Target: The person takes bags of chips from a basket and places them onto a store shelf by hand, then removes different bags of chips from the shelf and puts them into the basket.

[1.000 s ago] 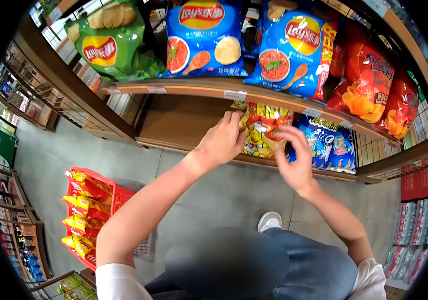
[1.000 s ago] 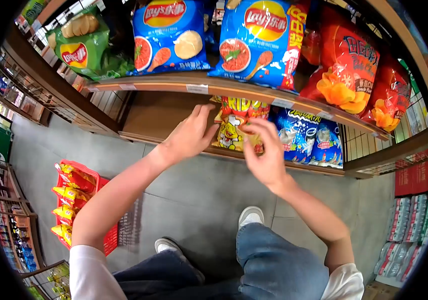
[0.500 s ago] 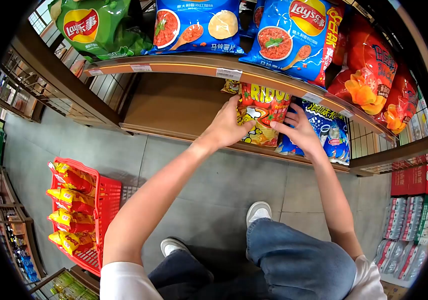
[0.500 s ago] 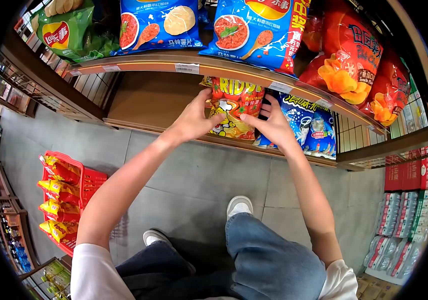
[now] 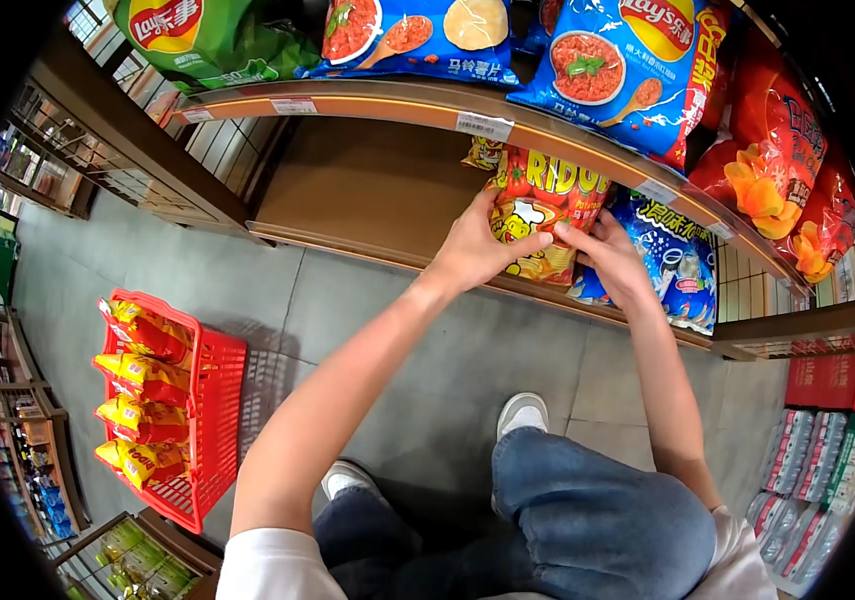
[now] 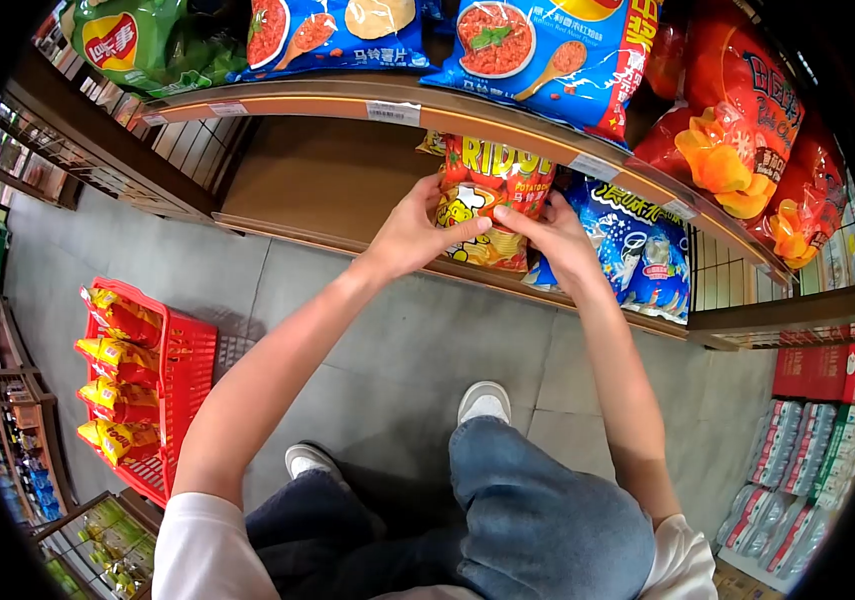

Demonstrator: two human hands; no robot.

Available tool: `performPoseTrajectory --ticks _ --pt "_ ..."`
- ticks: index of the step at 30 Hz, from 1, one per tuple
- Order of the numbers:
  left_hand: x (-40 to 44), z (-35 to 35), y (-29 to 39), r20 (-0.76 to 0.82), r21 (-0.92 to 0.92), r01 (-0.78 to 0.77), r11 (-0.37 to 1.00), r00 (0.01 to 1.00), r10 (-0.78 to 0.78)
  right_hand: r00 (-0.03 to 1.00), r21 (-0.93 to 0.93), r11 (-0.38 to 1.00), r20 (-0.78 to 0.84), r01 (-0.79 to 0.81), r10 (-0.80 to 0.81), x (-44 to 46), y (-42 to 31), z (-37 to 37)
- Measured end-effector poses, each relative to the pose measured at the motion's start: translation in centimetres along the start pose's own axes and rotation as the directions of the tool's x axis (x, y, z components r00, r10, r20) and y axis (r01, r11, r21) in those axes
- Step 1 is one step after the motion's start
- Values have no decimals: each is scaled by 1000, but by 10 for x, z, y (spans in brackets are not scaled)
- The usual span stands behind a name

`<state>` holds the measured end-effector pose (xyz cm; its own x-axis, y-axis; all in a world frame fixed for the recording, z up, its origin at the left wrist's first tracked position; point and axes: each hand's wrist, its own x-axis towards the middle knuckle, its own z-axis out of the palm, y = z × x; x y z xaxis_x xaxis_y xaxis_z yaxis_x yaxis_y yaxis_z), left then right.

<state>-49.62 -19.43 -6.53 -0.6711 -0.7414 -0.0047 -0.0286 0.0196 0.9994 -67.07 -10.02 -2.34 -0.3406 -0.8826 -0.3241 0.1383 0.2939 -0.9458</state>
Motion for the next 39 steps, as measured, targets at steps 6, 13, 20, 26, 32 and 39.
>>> performPoseTrajectory --ticks 6,13,20,26,32,39 --pt "2 2 3 -13 -20 44 999 999 -44 998 -2 1000 60 -14 14 5 1 -4" --pt "1 1 -4 -74 15 66 998 995 -65 999 -43 999 37 15 -13 9 4 -7" --pt "-8 4 -1 -50 16 81 997 996 -80 999 -103 995 49 16 -11 2 5 -13" --pt "-8 1 -13 26 90 -48 995 999 46 998 -158 987 56 15 -6 -8 8 -15" --pt "-9 2 -14 -22 147 -71 987 997 75 998 -160 987 56 37 -28 -7 9 -13" --pt "-4 -2 -11 -71 230 -69 971 994 87 997 -179 981 27 69 -65 -2 1 -1"
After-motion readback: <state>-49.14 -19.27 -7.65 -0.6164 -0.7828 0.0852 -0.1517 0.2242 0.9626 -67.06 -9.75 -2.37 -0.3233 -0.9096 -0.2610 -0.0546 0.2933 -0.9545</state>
